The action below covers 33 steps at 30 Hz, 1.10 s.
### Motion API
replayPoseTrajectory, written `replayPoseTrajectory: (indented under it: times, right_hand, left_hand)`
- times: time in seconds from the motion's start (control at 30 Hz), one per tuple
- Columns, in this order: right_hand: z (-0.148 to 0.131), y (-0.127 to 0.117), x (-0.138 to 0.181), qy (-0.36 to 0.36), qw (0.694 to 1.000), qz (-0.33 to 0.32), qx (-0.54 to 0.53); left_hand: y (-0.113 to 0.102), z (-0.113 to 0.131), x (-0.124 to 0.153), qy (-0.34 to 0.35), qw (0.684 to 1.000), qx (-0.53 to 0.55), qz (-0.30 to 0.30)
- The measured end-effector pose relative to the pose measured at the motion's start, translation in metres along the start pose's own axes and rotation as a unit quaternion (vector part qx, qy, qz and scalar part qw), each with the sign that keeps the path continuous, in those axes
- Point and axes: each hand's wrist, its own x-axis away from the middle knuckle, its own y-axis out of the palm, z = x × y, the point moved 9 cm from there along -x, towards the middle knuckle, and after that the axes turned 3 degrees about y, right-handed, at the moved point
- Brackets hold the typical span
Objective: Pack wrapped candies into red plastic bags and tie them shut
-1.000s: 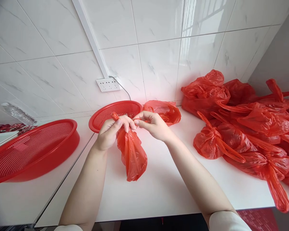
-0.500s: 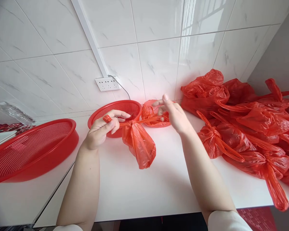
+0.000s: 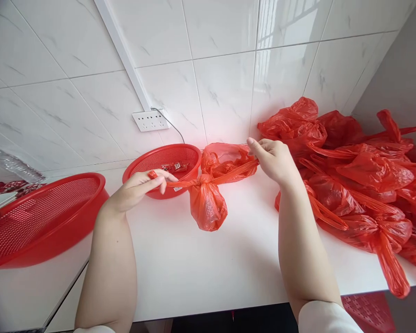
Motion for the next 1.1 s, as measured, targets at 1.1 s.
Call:
replayPoseTrajectory:
  times: [1.1]
  right_hand:
    - [0.081, -0.136, 0.025, 0.195, 0.925, 0.107, 0.308]
  left_hand:
    - [-0.001, -0.043, 0.009, -0.226, 0.954, -0.183, -0.072]
